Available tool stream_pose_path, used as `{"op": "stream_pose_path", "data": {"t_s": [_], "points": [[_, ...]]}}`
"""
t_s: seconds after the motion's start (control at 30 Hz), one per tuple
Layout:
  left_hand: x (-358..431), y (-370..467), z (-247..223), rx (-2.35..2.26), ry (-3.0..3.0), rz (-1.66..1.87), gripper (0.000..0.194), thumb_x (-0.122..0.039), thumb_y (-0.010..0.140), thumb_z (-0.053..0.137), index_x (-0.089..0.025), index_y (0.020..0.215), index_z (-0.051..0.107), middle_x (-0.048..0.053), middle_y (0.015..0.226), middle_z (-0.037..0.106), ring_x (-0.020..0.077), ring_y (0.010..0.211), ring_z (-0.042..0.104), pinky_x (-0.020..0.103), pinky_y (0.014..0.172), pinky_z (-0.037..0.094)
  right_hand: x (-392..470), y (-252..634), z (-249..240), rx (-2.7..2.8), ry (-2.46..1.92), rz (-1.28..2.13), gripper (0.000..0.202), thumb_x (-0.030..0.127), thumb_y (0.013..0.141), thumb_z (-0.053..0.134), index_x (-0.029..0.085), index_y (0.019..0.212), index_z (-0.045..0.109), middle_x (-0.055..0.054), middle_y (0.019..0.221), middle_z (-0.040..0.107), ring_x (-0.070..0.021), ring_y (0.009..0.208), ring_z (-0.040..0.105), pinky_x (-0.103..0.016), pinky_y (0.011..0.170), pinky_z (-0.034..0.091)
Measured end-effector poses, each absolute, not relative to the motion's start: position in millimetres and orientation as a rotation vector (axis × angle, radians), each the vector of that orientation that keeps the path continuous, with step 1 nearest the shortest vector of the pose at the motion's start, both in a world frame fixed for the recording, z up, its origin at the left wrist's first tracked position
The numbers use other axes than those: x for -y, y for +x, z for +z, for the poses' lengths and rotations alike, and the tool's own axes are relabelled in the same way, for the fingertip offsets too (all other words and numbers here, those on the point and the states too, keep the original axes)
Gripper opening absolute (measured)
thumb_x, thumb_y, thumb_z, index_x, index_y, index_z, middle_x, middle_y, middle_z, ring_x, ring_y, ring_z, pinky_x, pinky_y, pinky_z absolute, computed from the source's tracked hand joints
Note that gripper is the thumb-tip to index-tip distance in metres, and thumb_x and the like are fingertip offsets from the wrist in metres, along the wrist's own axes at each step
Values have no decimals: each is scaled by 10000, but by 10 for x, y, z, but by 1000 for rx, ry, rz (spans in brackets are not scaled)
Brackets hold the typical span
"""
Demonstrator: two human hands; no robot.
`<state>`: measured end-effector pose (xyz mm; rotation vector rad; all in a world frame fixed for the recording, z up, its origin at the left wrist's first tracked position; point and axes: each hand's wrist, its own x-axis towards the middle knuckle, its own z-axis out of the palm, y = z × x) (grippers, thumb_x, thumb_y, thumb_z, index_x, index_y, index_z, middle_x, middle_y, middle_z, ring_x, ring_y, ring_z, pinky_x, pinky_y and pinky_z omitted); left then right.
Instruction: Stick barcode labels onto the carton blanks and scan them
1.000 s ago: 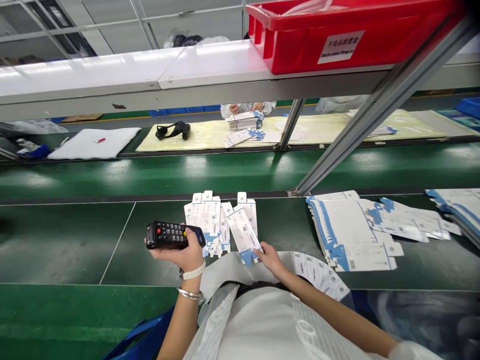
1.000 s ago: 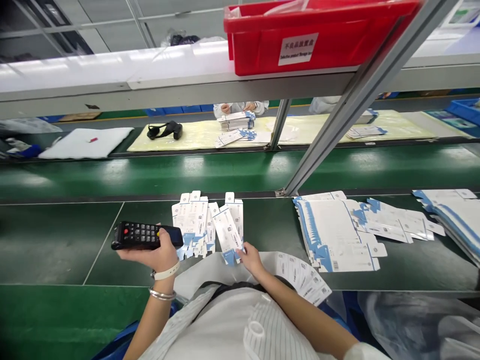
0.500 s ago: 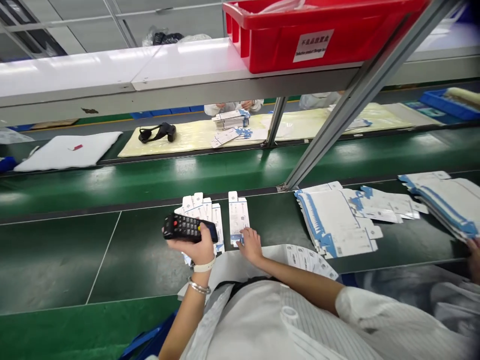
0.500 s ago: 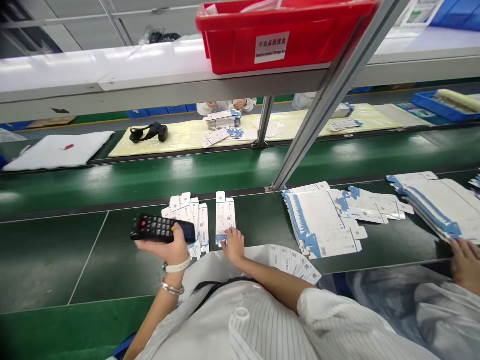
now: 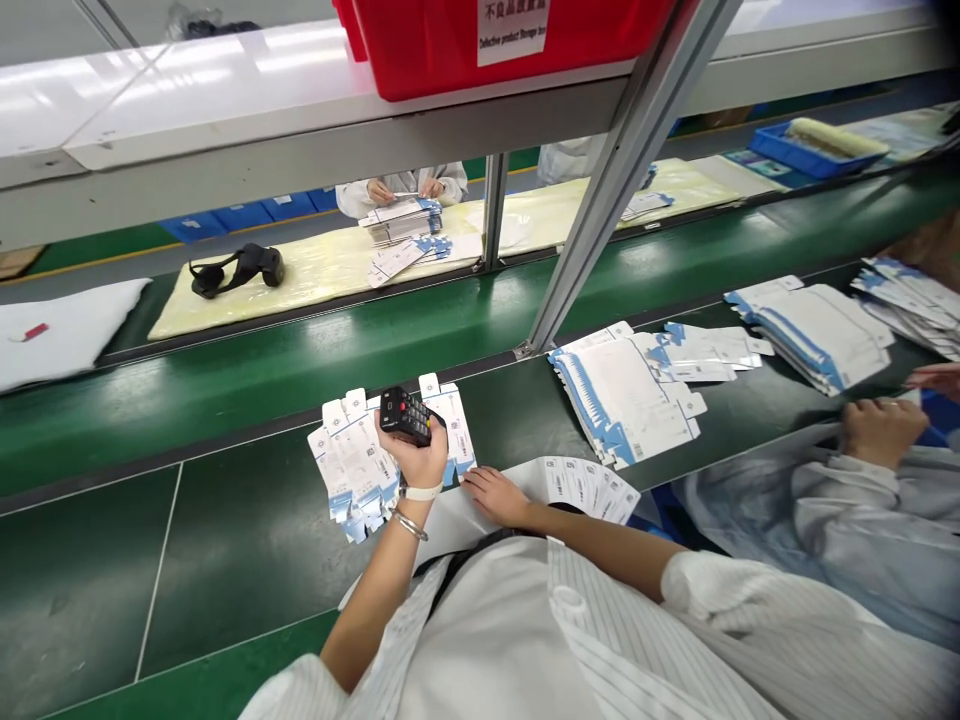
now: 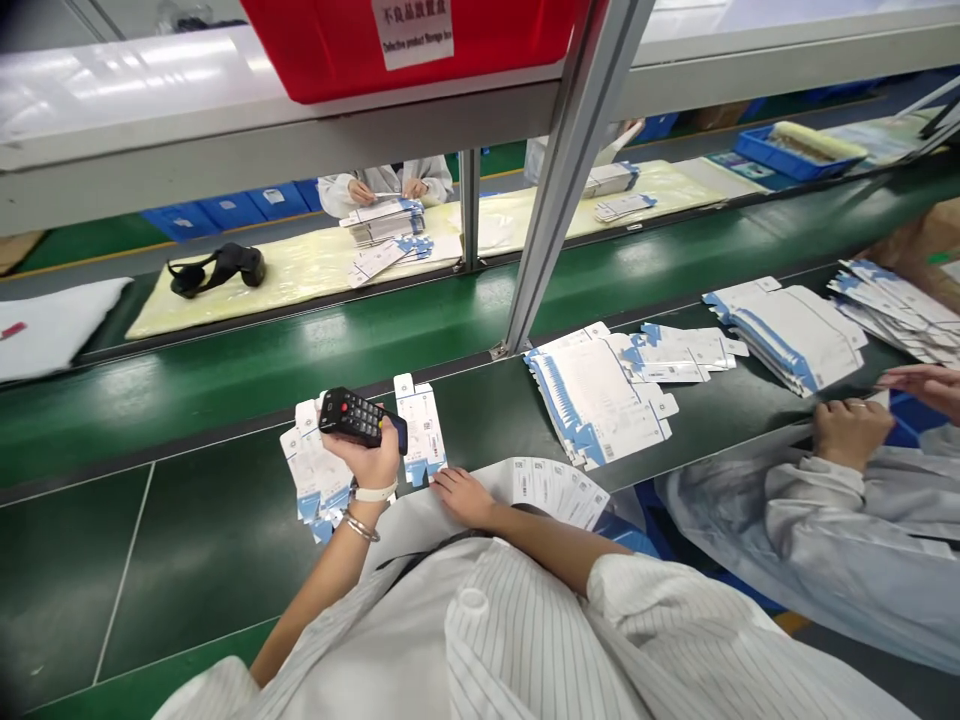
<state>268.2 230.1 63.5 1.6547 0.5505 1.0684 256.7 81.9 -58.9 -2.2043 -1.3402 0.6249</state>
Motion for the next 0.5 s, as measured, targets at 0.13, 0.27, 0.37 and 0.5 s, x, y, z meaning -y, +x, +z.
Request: {"op": "stream_pose_path", "data": {"t_s": [0.13,0.27,0.37,0.5], "points": [[-2273,2697,619,-584,1674,1043,820,-209,676,575,-169,1300,46,171,1191,420,160,905,601,340,839,489,-773,2540,-583,1301,-2205,639,395,148,843,428,143,1233,490,-98,1324,460,-198,1261,339,-373,1075,210],[-2270,2701,611,-666,1672,1052,830,-233,645,592,-161,1295,82,185,1201,431,176,925,599,340,836,494,-833,2542,-489,1158,-2280,631,365,185,811,491,176,1173,535,-72,1290,492,-200,1209,408,-355,1041,287],[-2339,2607,730,-730,1629,1147,836,-265,606,628,-182,1282,144,172,1198,445,194,923,596,371,819,504,-1081,2571,-401,854,-2476,475,428,243,818,470,88,1217,481,-200,1289,451,-291,1172,441,-454,953,374],[-2567,2376,893,-783,1492,1341,744,-276,571,696,-245,1226,345,124,1093,521,272,934,590,453,781,513,-1593,2810,-410,191,-2507,408,724,253,548,700,229,1241,493,-174,1276,479,-389,1158,451,-533,878,419]]}}
